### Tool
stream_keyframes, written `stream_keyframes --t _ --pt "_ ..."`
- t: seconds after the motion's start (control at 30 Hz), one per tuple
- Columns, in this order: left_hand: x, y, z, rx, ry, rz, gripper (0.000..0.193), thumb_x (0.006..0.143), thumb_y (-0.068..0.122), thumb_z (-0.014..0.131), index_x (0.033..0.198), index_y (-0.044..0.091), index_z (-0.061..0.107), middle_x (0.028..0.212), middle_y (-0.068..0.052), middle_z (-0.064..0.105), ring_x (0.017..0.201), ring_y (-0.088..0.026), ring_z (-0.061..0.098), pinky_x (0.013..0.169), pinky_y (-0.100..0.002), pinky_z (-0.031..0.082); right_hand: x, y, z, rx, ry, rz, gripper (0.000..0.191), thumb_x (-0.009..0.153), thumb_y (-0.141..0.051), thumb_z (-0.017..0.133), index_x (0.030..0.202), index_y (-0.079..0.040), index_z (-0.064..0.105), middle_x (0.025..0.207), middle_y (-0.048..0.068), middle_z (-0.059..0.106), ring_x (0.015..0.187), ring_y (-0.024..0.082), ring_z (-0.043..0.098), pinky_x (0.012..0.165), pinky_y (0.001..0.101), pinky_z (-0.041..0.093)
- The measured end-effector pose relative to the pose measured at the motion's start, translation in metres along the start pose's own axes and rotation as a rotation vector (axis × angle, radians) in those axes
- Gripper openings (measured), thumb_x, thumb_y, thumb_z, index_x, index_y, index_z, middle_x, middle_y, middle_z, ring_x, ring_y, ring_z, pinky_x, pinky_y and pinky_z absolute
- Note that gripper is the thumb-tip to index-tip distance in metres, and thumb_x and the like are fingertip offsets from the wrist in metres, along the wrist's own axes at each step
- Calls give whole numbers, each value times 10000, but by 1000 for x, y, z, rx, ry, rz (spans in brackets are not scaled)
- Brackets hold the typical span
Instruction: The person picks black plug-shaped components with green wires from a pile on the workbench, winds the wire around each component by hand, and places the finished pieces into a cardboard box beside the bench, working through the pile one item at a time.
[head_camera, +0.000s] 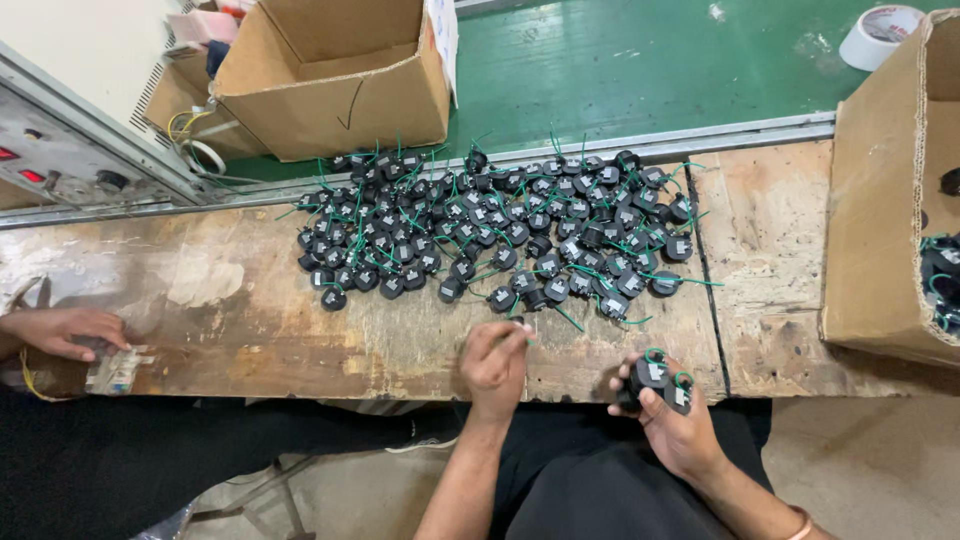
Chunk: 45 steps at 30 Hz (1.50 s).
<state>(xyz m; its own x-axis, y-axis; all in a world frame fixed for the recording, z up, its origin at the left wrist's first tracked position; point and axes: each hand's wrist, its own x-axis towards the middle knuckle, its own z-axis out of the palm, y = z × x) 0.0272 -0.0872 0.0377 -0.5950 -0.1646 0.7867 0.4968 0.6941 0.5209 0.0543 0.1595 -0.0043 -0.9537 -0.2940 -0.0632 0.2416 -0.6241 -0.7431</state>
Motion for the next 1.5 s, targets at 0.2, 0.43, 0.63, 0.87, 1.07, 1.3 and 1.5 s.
stream_keyframes --t 0.2,0.43,0.63,0.87,1.07,1.3,1.5 --pt "-21 35 19 -433 -125 -34 247 793 -74 831 987 46 737 933 -73 724 844 -244 718 726 -349 574 7 3 7 78 -63 207 658 838 -148 717 1435 -138 439 1276 76 610 1153 242 633 876 453 610" --pt "-24 44 16 -588 -280 -35 234 843 -101 757 1036 20 707 1066 -125 728 970 -287 737 870 -358 598 0 11 -9 -21 16 204 524 826 9 705 1308 -52 509 1160 92 619 1033 225 667 762 486 636" --pt "-51 45 20 -1148 -333 -940 367 776 -52 852 824 119 531 927 -72 703 917 -188 697 852 -344 596 -3 16 -15 -266 -103 78 429 838 31 754 1230 23 579 1135 128 647 1004 219 670 842 419 605" --pt "-32 -12 -4 -615 102 -649 182 854 120 822 813 73 650 1040 -84 699 736 -130 602 613 -274 513 -10 -51 -7 -698 49 -283 425 789 18 767 1191 -21 638 1182 152 680 1094 230 668 943 392 552" --pt "-3 -56 -9 2 -65 -632 351 840 118 809 1172 58 710 1013 -65 699 778 -148 643 690 -292 545 10 -189 -80 -1248 587 -779 434 833 4 757 1238 -50 613 1196 149 693 1123 239 685 1005 393 571" --pt "-3 -39 3 -156 96 -307 222 880 -65 711 1065 45 762 1010 -98 773 935 -195 755 836 -318 596 35 -211 -132 -1598 672 -488 461 860 -29 755 1282 -54 569 1216 147 661 1126 229 668 1057 380 553" --pt "-13 20 1 -639 -78 -137 191 878 -39 775 1029 56 709 933 -64 782 841 -194 752 762 -326 593 1 -137 -60 -1203 485 -1051 488 884 -58 753 1319 -58 532 1232 146 635 1128 221 653 1102 369 538"
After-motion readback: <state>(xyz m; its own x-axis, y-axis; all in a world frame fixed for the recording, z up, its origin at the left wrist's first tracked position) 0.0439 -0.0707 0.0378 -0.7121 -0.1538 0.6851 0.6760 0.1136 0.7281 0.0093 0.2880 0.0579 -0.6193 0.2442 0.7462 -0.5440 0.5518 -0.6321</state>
